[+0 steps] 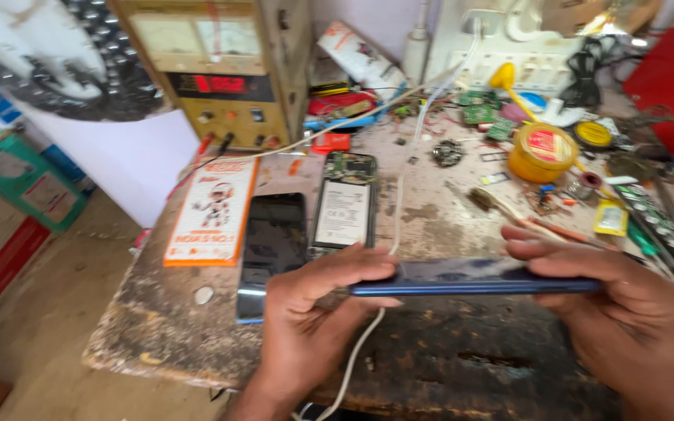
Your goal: The person aligns and presses the back cover onto a smartphone chassis, then brushes the surface with a small brush. The person connects a charging cable to the phone and observes the charging indicator on the screen.
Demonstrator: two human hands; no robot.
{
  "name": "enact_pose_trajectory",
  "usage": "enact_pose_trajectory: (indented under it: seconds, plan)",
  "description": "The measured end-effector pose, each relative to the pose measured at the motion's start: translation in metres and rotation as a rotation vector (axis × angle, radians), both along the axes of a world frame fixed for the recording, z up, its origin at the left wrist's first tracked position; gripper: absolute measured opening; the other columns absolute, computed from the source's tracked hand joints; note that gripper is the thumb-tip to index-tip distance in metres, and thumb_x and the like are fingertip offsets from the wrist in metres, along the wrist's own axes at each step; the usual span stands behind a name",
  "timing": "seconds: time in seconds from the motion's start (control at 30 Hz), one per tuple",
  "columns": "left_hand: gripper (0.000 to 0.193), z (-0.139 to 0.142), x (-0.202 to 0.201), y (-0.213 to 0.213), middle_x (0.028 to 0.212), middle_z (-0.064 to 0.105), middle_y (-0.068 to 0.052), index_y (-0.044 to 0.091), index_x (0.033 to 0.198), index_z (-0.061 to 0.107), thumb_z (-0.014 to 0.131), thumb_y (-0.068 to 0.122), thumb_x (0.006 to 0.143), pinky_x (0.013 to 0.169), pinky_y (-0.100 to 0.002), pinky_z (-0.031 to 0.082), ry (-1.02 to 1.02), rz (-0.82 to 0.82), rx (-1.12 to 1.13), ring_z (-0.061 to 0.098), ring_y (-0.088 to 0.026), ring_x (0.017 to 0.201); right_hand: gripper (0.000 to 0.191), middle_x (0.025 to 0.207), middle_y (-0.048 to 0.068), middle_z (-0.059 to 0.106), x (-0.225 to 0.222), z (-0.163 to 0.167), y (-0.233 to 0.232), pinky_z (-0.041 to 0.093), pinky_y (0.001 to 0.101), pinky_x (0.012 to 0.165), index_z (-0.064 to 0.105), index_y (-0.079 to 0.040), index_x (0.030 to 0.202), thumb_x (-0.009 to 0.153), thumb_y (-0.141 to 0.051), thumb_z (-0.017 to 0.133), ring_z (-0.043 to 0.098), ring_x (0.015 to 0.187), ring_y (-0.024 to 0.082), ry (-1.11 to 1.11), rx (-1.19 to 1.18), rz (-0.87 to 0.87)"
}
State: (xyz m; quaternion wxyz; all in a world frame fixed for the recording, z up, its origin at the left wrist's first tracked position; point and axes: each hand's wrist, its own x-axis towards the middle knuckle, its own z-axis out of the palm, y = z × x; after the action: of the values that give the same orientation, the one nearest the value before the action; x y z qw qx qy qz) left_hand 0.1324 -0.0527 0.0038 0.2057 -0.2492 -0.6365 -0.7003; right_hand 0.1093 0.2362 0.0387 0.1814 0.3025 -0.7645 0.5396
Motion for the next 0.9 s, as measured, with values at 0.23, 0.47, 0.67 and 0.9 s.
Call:
enact_pose_trajectory:
  seconds: [0.23,0.47,0.67,0.9]
  plan:
    - [0.027,0.022,0.005,0.025,0.118,0.077,-0.011,0.005,0.118,0.074,0.086,0.006,0.094,0.099,-0.031,0.063,0.081,-0.263,0.162,0.076,-0.017,0.109,0.03,0.101,0.002,0.082,-0.009,-0.011,-0.014,0.059,0.0261,0.083,0.077,-0.009,0.114,0.084,-0.003,0.072,0.075,0.089,0.008,-0.135,0.368,-0.358]
    - [0.031,0.022,0.004,0.012,0.112,0.081,-0.008,0.006,0.118,0.076,0.085,0.01,0.088,0.088,-0.031,0.065,-0.06,0.011,-0.17,0.08,-0.016,0.1,0.026,0.084,0.001,0.078,-0.003,-0.017,0.001,0.048,0.0228,0.058,0.08,-0.008,0.108,0.083,-0.007,0.078,0.06,0.069,0.006,-0.194,0.326,-0.487]
    - [0.079,0.017,0.001,0.013,0.137,0.07,-0.004,0.015,0.145,0.048,0.087,0.007,0.078,0.092,-0.038,0.061,-0.325,-0.319,0.455,0.072,-0.021,0.114,0.033,0.078,0.001,0.078,0.019,-0.034,-0.036,0.049,0.0225,0.053,0.08,-0.006,0.108,0.076,-0.011,0.084,0.06,0.061,0.004,-0.451,0.071,-0.359]
    - [0.044,0.016,-0.038,0.031,0.108,0.074,-0.003,0.001,0.121,0.064,0.082,0.004,0.08,0.088,-0.031,0.058,-0.51,-0.028,0.381,0.069,-0.013,0.097,0.029,0.088,0.003,0.081,-0.057,0.011,-0.019,0.059,0.0298,0.066,0.077,-0.017,0.12,0.094,-0.027,0.069,0.075,0.07,0.012,-0.395,0.42,-0.547]
